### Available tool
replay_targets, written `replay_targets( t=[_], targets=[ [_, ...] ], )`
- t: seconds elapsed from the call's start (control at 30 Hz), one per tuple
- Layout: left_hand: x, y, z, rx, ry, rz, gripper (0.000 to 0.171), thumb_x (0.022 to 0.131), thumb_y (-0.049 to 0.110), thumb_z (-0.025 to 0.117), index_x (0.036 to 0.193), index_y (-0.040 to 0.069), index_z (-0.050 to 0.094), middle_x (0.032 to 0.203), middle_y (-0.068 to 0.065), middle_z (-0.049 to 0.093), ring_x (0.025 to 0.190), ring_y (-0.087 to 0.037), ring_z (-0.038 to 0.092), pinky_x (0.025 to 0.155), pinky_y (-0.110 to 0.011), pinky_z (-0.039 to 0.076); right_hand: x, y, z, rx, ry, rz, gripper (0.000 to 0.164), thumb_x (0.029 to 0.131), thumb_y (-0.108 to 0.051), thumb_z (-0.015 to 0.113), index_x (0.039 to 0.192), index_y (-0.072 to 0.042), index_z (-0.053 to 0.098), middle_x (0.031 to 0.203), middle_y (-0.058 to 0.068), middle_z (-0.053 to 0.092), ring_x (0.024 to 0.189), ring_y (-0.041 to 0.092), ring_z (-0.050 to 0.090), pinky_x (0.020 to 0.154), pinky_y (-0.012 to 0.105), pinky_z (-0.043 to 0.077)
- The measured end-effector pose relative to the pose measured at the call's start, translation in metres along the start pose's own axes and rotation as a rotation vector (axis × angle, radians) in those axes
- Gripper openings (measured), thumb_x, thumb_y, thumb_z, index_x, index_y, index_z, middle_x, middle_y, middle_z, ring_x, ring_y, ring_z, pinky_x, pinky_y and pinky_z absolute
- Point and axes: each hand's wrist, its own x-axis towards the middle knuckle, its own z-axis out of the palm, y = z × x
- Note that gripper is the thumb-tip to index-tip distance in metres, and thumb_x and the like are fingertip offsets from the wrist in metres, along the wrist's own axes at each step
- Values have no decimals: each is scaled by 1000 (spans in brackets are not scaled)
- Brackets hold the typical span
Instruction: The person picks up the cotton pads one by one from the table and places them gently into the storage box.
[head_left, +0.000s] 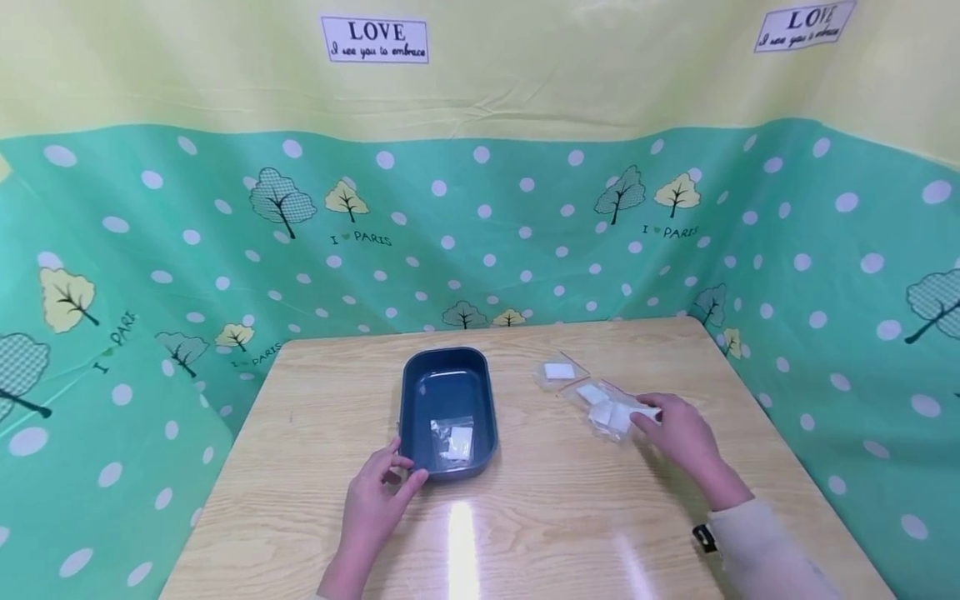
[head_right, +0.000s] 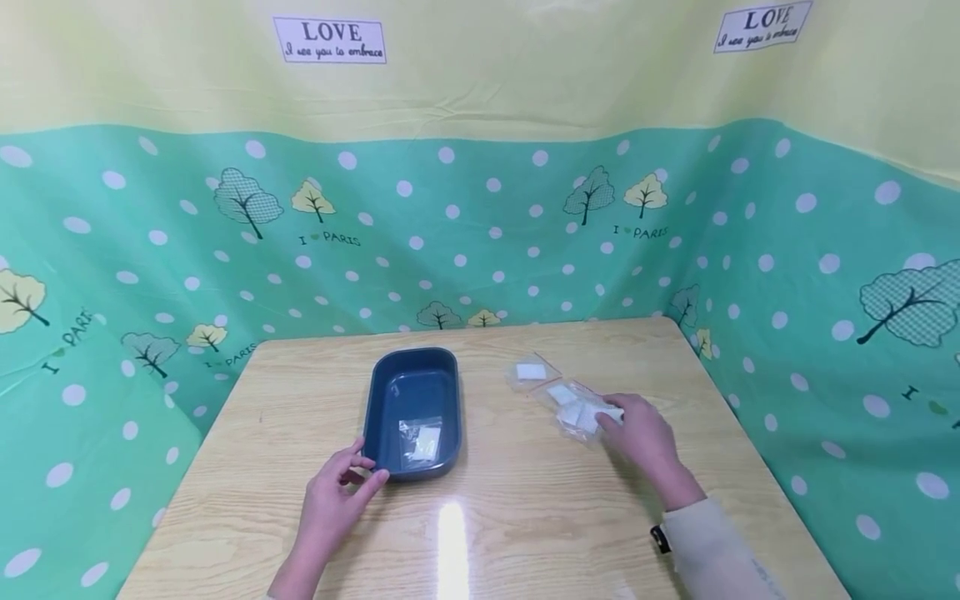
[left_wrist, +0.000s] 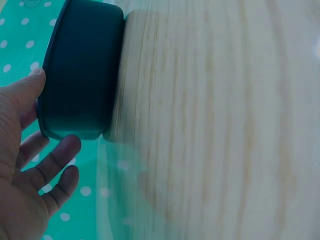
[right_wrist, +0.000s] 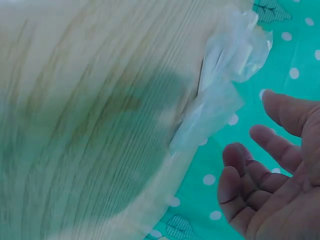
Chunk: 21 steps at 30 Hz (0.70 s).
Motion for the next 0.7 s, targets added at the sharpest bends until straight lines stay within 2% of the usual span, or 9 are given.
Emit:
replay_targets(
  t=[0.17,0.3,0.5,0.7],
  targets=[
    [1,0,-1,28,-25,-20,26,88,30,90,103,16,74,156,-13,61,92,-22,75,78,-32,65,3,13,-9,-35,-133,93,58,103,-34,71,148,1,58,146,36,59,124,53,63,97,66,56],
    [2,-1,-2,43,-38,-14,28,89,32,89,104,15,74,157,-12,61,93,-23,75,80,-36,66,5,15,-5,-75,-212,140,65,101,-38,73,152,-2,55,153,37,53,136,58,52,105,72,49],
    [3,-2,-2,49,-29,11,29,88,33,90,103,13,74,154,-14,62,90,-23,76,77,-36,65,8,17,3,-145,-231,160,66,100,-42,73,151,-3,56,149,37,57,129,56,58,97,70,53],
    [4,-3,-3,34,-32,2,29,89,34,89,104,14,74,155,-13,62,91,-22,75,75,-32,65,10,19,3,-171,-226,166,59,99,-39,73,143,-1,63,141,35,63,117,49,66,88,64,56]
  ],
)
